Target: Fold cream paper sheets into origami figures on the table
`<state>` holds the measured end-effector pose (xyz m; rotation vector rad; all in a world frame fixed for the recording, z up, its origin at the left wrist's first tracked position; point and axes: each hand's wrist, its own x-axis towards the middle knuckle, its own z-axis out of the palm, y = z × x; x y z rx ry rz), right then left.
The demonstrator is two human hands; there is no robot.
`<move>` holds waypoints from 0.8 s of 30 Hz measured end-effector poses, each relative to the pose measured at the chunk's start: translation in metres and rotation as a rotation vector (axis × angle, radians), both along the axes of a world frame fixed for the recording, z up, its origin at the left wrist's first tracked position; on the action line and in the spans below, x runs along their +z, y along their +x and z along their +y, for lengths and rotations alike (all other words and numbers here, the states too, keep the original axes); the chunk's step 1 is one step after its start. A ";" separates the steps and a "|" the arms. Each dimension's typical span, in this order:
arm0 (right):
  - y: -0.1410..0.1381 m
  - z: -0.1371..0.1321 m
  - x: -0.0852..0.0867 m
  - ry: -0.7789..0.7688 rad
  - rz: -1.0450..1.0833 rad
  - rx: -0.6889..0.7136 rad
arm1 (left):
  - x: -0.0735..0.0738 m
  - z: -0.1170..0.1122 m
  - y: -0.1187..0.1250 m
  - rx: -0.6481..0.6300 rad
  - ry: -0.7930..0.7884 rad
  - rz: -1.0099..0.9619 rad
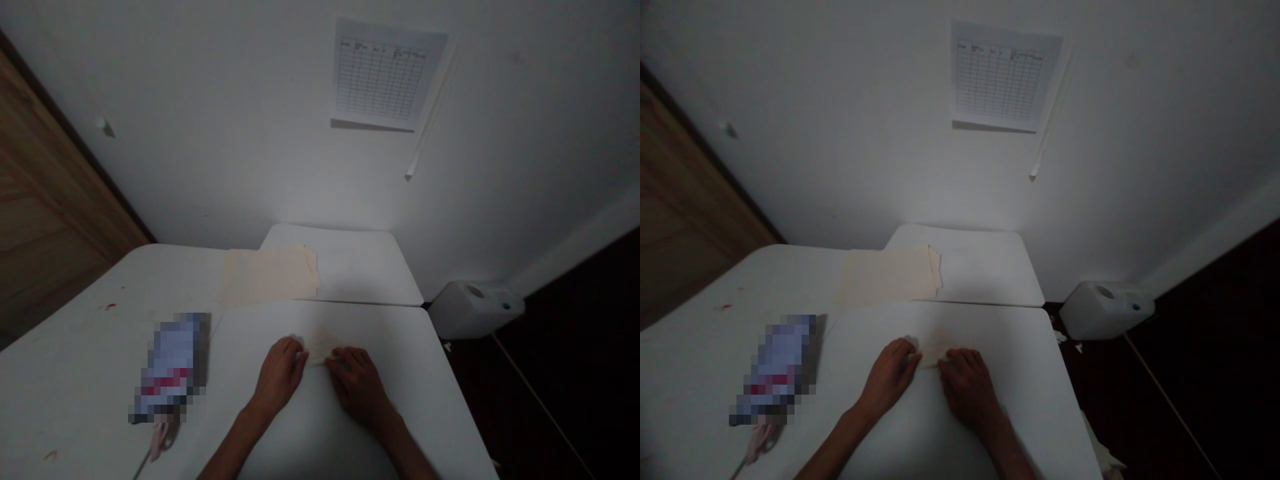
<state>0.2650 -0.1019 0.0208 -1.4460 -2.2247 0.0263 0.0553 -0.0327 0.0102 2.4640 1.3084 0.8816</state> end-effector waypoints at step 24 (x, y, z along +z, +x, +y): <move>0.000 -0.001 -0.002 -0.007 0.022 0.019 | -0.004 0.000 0.000 -0.005 0.032 -0.006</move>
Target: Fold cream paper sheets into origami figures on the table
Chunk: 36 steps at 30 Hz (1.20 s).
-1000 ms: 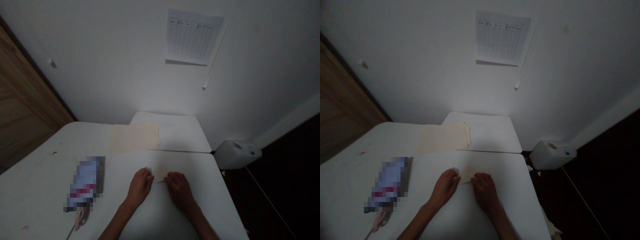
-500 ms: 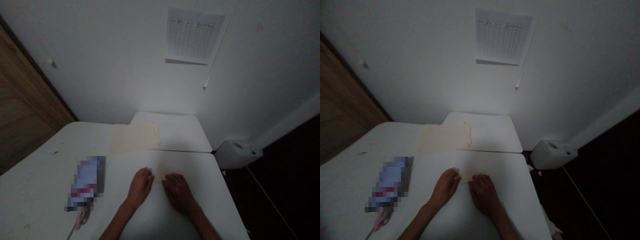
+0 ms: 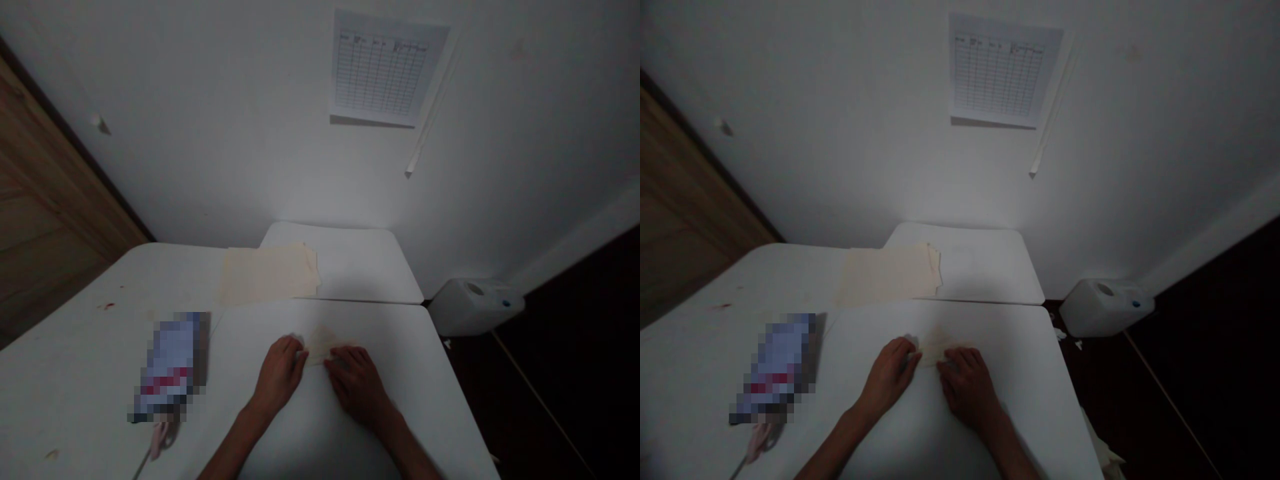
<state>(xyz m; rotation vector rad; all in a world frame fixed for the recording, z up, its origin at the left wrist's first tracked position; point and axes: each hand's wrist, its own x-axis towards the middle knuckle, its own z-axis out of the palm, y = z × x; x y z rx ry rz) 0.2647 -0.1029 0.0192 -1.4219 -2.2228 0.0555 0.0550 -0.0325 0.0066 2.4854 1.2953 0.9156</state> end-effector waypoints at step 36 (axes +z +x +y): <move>0.013 -0.009 0.001 0.010 -0.003 -0.175 | 0.011 -0.034 0.008 -0.177 0.073 0.242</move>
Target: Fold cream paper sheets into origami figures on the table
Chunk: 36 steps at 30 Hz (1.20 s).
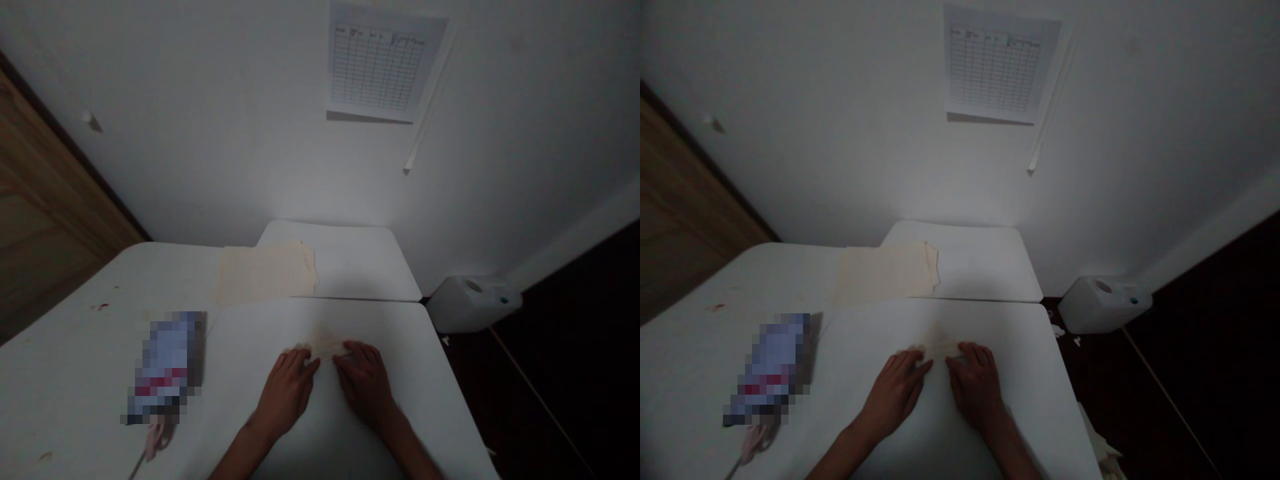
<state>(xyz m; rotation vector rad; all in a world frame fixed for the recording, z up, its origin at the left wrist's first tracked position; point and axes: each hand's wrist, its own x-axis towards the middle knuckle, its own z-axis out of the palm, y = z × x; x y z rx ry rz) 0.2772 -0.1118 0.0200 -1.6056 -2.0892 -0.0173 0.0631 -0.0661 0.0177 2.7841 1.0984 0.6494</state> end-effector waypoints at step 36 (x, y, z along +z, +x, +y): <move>0.001 0.003 0.001 -0.005 -0.003 0.124 | -0.003 0.000 -0.002 0.047 0.041 -0.028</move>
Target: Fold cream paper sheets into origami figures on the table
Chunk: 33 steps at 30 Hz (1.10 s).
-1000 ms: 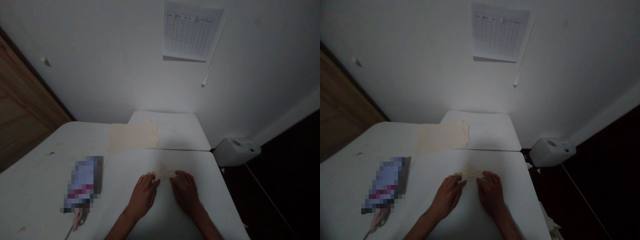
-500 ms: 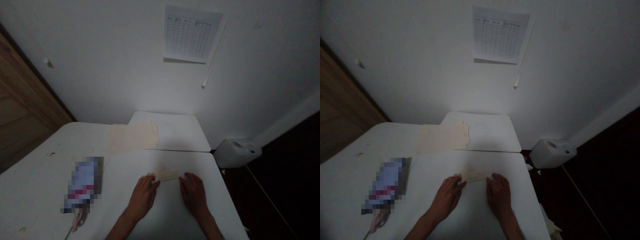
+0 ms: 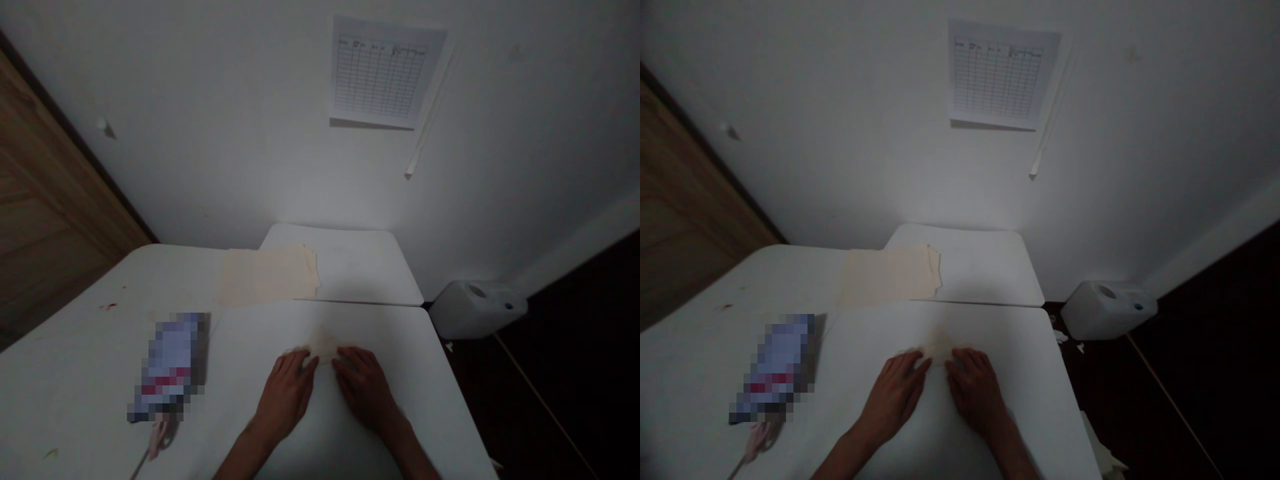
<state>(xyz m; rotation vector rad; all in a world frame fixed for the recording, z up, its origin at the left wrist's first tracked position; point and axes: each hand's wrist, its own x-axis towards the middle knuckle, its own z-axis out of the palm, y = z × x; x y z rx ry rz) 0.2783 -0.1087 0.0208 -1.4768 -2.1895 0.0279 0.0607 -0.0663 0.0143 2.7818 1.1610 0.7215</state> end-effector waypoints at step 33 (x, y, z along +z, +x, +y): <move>-0.013 0.010 0.004 -0.074 0.047 0.041 | -0.009 -0.011 -0.003 0.062 0.048 0.134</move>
